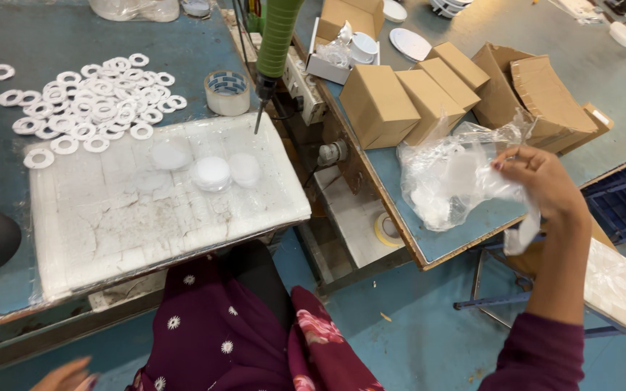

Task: The person repeatedly picks small translucent plastic caps from a white tray and places them into clear plastic bags. The person then sets the filled bags into black cylindrical containers on the table. The process is repeated multiple times throughout the clip.

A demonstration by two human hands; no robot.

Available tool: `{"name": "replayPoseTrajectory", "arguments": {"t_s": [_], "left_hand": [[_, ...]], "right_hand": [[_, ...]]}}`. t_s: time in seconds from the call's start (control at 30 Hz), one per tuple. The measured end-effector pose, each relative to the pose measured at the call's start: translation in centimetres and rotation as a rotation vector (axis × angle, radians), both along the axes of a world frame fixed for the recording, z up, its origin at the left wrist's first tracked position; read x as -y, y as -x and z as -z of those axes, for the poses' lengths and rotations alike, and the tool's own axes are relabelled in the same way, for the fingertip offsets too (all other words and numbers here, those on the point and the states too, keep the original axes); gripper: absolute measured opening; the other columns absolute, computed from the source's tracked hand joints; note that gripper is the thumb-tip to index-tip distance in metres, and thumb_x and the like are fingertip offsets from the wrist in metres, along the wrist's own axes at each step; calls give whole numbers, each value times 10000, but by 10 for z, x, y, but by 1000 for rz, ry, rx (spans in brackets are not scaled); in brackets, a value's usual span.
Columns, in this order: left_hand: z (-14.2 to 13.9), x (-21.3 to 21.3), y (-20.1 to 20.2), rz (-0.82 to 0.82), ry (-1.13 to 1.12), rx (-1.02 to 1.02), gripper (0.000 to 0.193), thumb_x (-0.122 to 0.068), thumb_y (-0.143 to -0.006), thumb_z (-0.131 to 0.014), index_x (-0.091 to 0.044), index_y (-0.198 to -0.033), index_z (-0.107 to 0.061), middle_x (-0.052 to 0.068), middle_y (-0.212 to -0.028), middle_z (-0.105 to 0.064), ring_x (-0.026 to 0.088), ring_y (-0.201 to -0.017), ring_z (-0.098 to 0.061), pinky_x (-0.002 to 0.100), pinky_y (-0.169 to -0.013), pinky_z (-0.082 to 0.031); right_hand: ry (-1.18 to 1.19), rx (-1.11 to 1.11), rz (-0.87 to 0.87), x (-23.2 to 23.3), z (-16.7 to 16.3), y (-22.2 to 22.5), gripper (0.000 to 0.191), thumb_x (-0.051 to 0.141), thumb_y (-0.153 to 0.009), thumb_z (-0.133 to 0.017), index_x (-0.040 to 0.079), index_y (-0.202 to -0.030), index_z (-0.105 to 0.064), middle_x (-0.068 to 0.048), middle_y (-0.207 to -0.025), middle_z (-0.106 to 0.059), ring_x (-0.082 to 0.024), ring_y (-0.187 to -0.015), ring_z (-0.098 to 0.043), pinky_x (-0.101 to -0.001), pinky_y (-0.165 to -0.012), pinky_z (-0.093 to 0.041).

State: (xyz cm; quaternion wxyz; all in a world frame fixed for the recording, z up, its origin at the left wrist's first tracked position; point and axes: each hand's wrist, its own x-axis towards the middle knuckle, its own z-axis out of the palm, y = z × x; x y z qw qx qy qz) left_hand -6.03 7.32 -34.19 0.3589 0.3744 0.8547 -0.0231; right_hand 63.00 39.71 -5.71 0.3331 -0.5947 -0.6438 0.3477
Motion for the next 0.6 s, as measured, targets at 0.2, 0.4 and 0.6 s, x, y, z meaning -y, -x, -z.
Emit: {"name": "replayPoseTrajectory", "arguments": {"t_s": [0.2, 0.4, 0.6], "left_hand": [[-93, -37, -124, 158, -1064, 584, 610, -171, -840, -736, -75, -1404, -524, 129, -1431, -574, 263, -1283, -594, 382, -972, -546], [-154, -58, -180, 417, -1129, 851, 997, -254, -904, -794, -76, -1622, -126, 198, -1627, -274, 332, -1437, -424, 419, -1091, -469], [-133, -37, -126, 149, -1043, 979, 884, -247, -845, -771, -104, -1565, -279, 126, -1484, -479, 258, -1293, -566, 371, -1010, -553]], "right_hand": [[144, -104, -348, 60, 27, 108, 88, 39, -905, -711, -6, -981, -713, 3, -846, -653, -40, -764, -540, -210, -641, -412], [418, -275, -693, 105, 93, 253, 146, 61, -905, -755, -39, -1004, -718, -16, -798, -652, -39, -693, -531, -195, -597, -409], [506, -363, -855, 123, 121, 365, 208, 83, -896, -738, -42, -1053, -683, -38, -912, -706, -53, -809, -628, -213, -701, -505]]}}
